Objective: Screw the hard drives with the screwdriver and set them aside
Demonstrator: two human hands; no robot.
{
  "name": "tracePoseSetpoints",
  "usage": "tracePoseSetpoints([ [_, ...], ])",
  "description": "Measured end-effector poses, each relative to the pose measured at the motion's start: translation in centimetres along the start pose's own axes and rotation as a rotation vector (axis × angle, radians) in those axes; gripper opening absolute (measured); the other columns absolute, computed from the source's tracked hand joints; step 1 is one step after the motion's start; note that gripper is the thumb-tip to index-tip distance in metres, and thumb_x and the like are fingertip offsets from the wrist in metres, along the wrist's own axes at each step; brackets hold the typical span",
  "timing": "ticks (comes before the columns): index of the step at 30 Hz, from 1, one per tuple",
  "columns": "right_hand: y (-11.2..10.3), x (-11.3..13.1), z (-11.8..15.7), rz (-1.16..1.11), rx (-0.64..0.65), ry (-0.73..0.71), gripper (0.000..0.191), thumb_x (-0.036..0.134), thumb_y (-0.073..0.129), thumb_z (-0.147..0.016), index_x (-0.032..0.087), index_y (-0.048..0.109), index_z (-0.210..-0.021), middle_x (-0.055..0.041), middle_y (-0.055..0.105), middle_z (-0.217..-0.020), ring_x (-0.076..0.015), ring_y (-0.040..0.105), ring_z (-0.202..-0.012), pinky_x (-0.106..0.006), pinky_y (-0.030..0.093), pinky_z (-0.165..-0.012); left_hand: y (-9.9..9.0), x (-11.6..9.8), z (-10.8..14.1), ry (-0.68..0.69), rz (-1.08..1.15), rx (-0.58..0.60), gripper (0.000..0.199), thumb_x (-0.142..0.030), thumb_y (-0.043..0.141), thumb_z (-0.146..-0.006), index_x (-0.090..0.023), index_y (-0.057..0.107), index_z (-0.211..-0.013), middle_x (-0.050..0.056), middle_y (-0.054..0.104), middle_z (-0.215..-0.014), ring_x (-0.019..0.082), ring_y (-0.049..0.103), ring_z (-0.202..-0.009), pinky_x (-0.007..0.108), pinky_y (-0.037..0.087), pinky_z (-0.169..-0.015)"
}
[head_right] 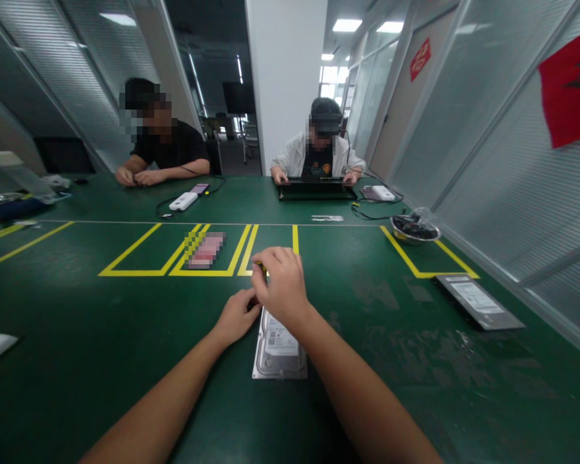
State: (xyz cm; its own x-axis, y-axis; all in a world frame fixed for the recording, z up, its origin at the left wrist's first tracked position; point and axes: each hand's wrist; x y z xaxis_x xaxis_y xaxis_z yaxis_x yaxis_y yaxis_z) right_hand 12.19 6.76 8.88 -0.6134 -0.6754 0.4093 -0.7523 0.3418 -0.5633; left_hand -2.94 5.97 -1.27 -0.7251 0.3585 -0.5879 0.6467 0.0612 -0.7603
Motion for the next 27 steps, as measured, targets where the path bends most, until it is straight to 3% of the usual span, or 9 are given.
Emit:
tracePoseSetpoints([
  [6, 0.14, -0.09, 0.04, 0.008, -0.012, 0.019, 0.010, 0.028, 0.059, -0.085, 0.022, 0.064, -0.092, -0.0059, 0.063, -0.098, -0.0223, 0.055, -0.094, -0.039, 0.042, -0.085, -0.08, -0.10, 0.01, -0.020, -0.007, 0.007, 0.013, -0.009, 0.051, -0.077, -0.019, 0.059, -0.080, 0.002, 0.065, -0.080, 0.019, 0.056, -0.077, 0.030, 0.039, -0.071],
  [11, 0.19, -0.03, 0.07, -0.005, 0.009, 0.005, 0.013, 0.020, 0.056, -0.086, 0.023, 0.062, -0.097, -0.0041, 0.066, -0.098, -0.0218, 0.056, -0.096, -0.038, 0.041, -0.086, -0.09, -0.09, 0.02, -0.016, 0.008, 0.000, 0.013, -0.009, 0.052, -0.077, -0.020, 0.059, -0.080, 0.001, 0.065, -0.079, 0.019, 0.056, -0.077, 0.030, 0.039, -0.071],
  [16, 0.31, -0.10, 0.14, 0.017, -0.004, 0.018, 0.013, 0.027, 0.060, -0.085, 0.022, 0.064, -0.095, -0.0060, 0.064, -0.099, -0.0221, 0.055, -0.094, -0.039, 0.042, -0.085, -0.14, -0.15, 0.05, -0.005, 0.013, 0.002, 0.012, -0.010, 0.052, -0.078, -0.019, 0.059, -0.081, 0.002, 0.065, -0.080, 0.020, 0.056, -0.077, 0.031, 0.039, -0.071],
  [20, 0.29, -0.08, 0.14, -0.005, 0.018, 0.000, 0.015, 0.019, 0.055, -0.085, 0.023, 0.064, -0.098, -0.0039, 0.066, -0.101, -0.0214, 0.055, -0.098, -0.039, 0.042, -0.088, -0.16, -0.22, 0.04, -0.019, 0.005, 0.014, 0.012, -0.011, 0.051, -0.078, -0.019, 0.059, -0.081, 0.002, 0.065, -0.080, 0.020, 0.056, -0.077, 0.032, 0.040, -0.073],
  [27, 0.32, -0.05, 0.12, -0.005, -0.047, 0.010, 0.011, 0.026, 0.059, -0.086, 0.023, 0.066, -0.094, -0.0062, 0.064, -0.098, -0.0227, 0.055, -0.097, -0.040, 0.044, -0.088, -0.12, -0.17, 0.07, -0.003, 0.017, -0.003, 0.012, -0.010, 0.052, -0.078, -0.020, 0.059, -0.080, 0.001, 0.065, -0.078, 0.020, 0.057, -0.077, 0.030, 0.040, -0.072],
])
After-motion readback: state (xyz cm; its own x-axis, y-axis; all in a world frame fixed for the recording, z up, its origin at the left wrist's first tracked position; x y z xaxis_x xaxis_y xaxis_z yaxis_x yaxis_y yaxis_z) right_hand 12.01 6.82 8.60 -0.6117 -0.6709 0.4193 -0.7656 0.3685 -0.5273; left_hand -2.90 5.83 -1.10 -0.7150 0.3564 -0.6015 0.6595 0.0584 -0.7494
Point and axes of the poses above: each hand's wrist, its own z-axis away from the middle knuckle, its own y-axis out of the palm, x = y × z
